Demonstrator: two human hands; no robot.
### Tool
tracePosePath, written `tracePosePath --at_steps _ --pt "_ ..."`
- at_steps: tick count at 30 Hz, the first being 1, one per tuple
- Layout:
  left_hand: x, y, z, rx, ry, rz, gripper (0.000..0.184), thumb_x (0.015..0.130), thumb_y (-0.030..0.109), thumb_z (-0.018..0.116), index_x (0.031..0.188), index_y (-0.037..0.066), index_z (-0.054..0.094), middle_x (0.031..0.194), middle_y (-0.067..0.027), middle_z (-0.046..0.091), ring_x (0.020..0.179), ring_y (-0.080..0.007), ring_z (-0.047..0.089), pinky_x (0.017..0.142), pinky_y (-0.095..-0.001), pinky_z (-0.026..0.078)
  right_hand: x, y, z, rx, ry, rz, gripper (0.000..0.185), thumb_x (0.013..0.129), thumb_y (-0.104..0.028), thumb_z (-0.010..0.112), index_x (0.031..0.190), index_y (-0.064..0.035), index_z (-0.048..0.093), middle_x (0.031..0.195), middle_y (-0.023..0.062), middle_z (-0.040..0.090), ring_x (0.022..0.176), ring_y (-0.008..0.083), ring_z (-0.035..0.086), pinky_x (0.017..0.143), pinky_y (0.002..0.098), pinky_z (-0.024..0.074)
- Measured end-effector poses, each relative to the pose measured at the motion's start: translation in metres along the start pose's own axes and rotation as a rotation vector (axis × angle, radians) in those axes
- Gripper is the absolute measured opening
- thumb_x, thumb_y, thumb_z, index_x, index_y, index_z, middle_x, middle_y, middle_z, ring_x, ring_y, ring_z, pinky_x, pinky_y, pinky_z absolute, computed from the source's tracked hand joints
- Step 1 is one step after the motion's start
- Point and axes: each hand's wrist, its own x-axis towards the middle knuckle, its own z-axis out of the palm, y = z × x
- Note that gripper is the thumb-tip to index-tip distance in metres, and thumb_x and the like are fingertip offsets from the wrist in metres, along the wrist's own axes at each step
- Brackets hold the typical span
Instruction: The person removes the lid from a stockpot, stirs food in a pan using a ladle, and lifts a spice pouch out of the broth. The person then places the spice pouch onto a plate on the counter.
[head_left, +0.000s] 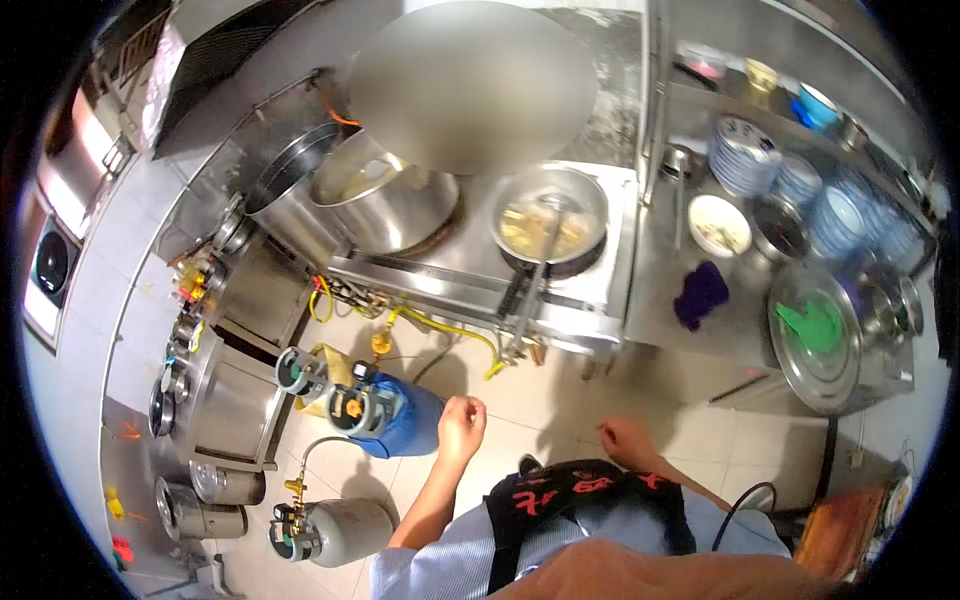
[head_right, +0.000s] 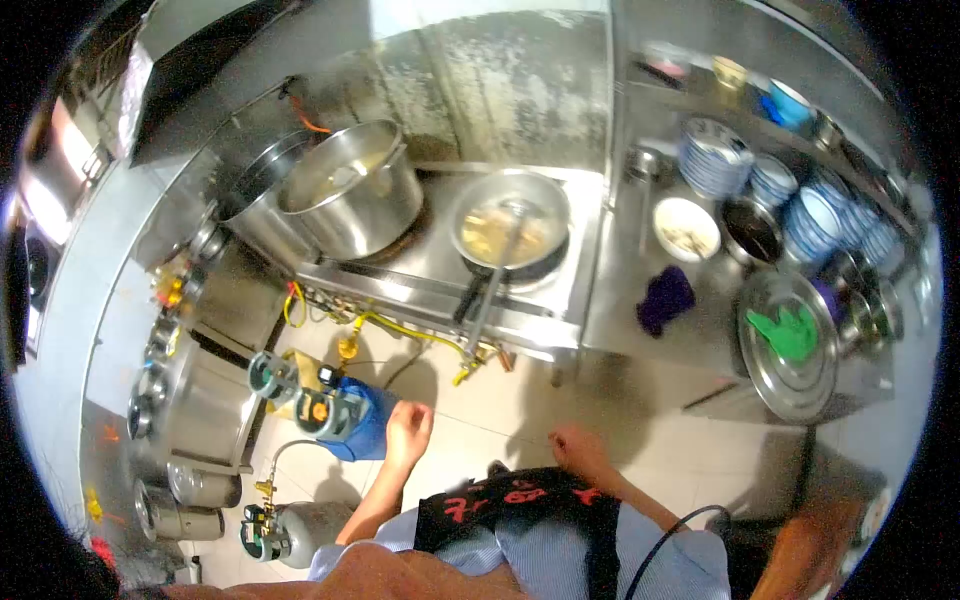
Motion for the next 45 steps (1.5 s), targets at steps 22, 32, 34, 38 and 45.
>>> tracePosePath --at_steps 22,32,34,38,45 --pt "0.352 -0.185 -0.188 0.181 0.135 0.076 0.007 0.078 0.006 0.064 0.079 0.001 0.06 0.069 -0.0109 0.056 0.061 -0.0193 0.056 0.057 -0.0301 0.046 0.341 -0.132 0.015 0.076 0.102 -0.131 0.013 0.083 -0.013 0.056 0.09 -0.0036 0.061 0.079 0.0142 0.058 0.071 0.0309 0.056 0.063 0.0391 0.0453" --pt "0.648 -0.372 -0.152 0.443 -0.119 0.122 0.02 0.077 0.02 0.059 0.083 0.003 0.067 0.086 -0.0198 0.063 0.081 -0.0348 0.061 0.073 -0.0406 0.049 0.415 -0.167 0.046 0.009 0.515 0.031 0.008 0.08 -0.003 0.06 0.088 -0.004 0.061 0.078 0.0142 0.058 0.068 0.0282 0.056 0.061 0.0361 0.0454" --pt "0.696 -0.409 -0.13 0.457 -0.185 0.095 0.02 0.076 0.019 0.06 0.086 0.004 0.067 0.086 -0.0193 0.063 0.083 -0.034 0.061 0.074 -0.0405 0.048 0.421 -0.176 0.056 0.002 0.556 0.128 0.008 0.081 -0.002 0.06 0.088 -0.0035 0.061 0.078 0.0138 0.058 0.065 0.0262 0.056 0.059 0.0347 0.0454" --pt "0.773 -0.489 -0.075 0.51 -0.286 0.18 0.018 0.076 0.016 0.058 0.09 0.008 0.068 0.089 -0.0179 0.063 0.086 -0.0333 0.06 0.076 -0.0417 0.048 0.433 -0.188 0.078 -0.059 0.572 0.322 0.008 0.081 0.0 0.057 0.088 -0.0022 0.06 0.075 0.0118 0.058 0.06 0.0219 0.056 0.054 0.0301 0.0456" --pt "0.829 -0.511 -0.015 0.736 -0.461 0.23 0.024 0.083 0.02 0.052 0.101 0.016 0.067 0.106 -0.0119 0.061 0.099 -0.0288 0.058 0.086 -0.0392 0.046 0.463 -0.213 0.099 -0.041 0.576 0.485 0.012 0.078 0.003 0.056 0.088 -0.0035 0.059 0.072 0.0135 0.056 0.064 0.0267 0.057 0.058 0.0343 0.046"
